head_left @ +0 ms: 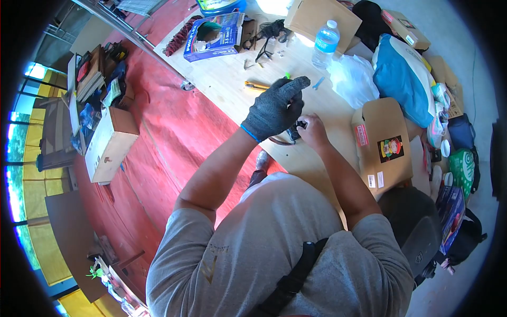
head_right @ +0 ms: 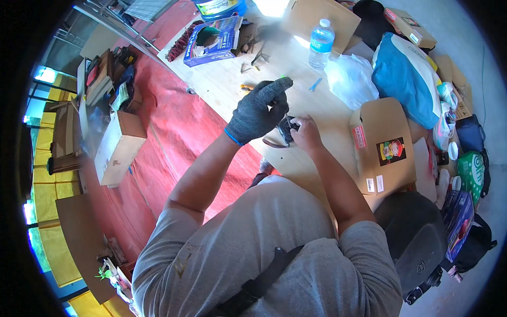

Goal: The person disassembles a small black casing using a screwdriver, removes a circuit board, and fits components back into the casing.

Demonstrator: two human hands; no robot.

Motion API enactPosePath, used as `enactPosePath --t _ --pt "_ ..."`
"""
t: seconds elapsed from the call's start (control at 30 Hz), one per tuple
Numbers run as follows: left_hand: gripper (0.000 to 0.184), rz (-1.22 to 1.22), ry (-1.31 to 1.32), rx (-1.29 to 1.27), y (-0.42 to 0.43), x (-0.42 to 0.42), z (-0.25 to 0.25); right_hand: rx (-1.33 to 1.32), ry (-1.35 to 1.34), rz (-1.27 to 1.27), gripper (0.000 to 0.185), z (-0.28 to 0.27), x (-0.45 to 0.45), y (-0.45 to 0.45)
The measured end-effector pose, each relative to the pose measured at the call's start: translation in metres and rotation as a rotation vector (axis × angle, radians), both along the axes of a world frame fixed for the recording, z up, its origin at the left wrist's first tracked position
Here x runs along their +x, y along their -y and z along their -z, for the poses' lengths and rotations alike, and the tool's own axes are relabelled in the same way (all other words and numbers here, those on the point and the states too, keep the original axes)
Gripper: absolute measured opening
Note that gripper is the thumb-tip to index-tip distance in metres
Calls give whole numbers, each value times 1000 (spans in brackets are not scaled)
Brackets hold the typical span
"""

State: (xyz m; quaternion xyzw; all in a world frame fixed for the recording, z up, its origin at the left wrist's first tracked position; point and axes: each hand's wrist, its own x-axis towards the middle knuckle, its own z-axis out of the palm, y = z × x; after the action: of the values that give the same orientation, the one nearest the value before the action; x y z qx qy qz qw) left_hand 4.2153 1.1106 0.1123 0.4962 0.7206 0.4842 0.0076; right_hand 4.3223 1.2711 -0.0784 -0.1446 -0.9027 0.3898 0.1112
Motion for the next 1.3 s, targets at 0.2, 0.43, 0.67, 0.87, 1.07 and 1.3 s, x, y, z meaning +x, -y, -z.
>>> enactPosePath --t 0.2,0.43,0.67,0.87,1.07,1.3 --pt "49 -34 -227 -32 0 -7 -2 -9 33 24 27 -9 0 4" --pt "51 5 -198 -4 -4 -4 -6 23 -19 1 29 1 -1 1" --pt "53 101 -19 40 -7 -2 -1 26 35 11 29 -5 0 2" --pt "49 66 65 32 -9 -1 -1 47 9 -16 41 -7 3 11" --pt "46 5 -34 -46 -10 -6 -4 67 -30 86 43 -7 4 23" --pt "48 100 -172 -85 -10 -13 -7 109 -140 81 35 9 2 21"
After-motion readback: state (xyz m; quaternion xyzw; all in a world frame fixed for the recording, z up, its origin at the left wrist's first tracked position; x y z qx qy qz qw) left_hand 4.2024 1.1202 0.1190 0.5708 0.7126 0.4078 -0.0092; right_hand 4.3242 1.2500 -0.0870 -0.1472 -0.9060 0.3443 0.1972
